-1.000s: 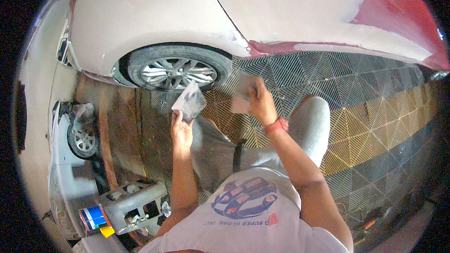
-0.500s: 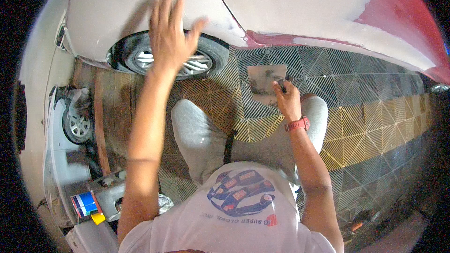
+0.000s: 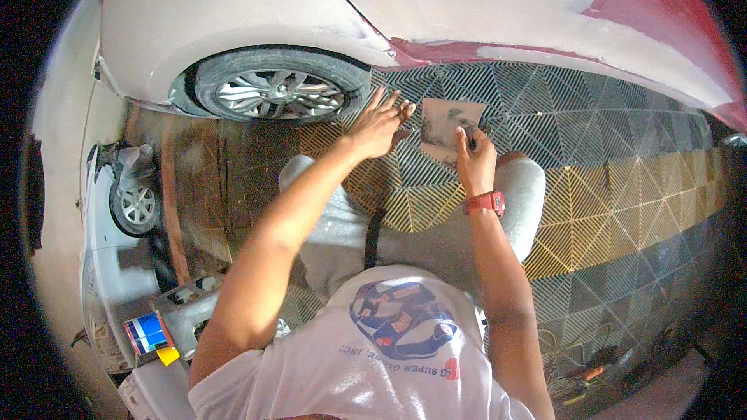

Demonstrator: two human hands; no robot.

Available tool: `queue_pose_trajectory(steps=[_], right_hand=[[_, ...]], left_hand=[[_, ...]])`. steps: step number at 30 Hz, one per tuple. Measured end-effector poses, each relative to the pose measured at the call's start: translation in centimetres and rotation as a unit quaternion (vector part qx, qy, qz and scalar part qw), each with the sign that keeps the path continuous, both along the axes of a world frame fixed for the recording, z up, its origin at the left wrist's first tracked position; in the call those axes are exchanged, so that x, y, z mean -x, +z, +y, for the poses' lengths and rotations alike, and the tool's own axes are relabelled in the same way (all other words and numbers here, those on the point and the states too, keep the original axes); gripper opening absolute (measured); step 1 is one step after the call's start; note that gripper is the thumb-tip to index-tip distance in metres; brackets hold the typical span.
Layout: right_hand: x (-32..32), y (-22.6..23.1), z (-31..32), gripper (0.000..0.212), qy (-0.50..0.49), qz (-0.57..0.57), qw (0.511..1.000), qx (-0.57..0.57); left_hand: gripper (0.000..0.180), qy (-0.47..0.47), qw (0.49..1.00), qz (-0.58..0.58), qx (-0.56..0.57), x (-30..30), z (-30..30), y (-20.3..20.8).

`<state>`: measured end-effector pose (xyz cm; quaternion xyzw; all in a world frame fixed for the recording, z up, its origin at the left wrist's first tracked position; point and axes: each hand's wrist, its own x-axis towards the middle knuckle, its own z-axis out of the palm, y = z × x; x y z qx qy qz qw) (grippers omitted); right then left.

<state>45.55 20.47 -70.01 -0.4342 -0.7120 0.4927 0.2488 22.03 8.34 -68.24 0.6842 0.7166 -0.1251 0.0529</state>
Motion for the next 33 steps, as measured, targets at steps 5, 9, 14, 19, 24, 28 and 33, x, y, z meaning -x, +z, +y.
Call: queue_pose_trajectory(steps=[5,9,14,19,24,28,33], right_hand=[[1.3,1.8,-2.6,0.035,0.084,0.191,0.969,0.135],[5.1,4.9,-5.2,0.036,0.233,0.109,0.965,0.053],[10.1,3.4,-5.4,0.033,0.09,0.26,0.96,-0.041],[12.9,1.6,-2.1,0.024,0.077,0.367,0.88,0.291],[16.0,-0.2,-0.1,0.027,0.056,0.371,0.864,0.336],[17.7,0.2,0.3,0.028,0.044,0.405,0.841,0.356],[18.8,0.2,0.7,0.023,0.024,0.374,0.863,0.339]], left_hand=[[0.075,0.403,0.503,-0.754,-0.13,-4.3,-4.6,0.2],[0.053,0.436,0.413,-0.756,-0.259,-3.6,-10.6,3.3],[0.036,0.422,0.384,-0.723,-0.39,-1.2,-18.9,6.8],[0.032,0.464,0.281,-0.679,-0.495,-0.8,-24.5,2.6],[0.032,0.507,0.255,-0.646,-0.511,-0.5,-24.7,3.3],[0.034,0.513,0.284,-0.624,-0.516,-0.8,-25.5,3.4],[0.032,0.508,0.3,-0.62,-0.517,-1.0,-25.5,4.1]])
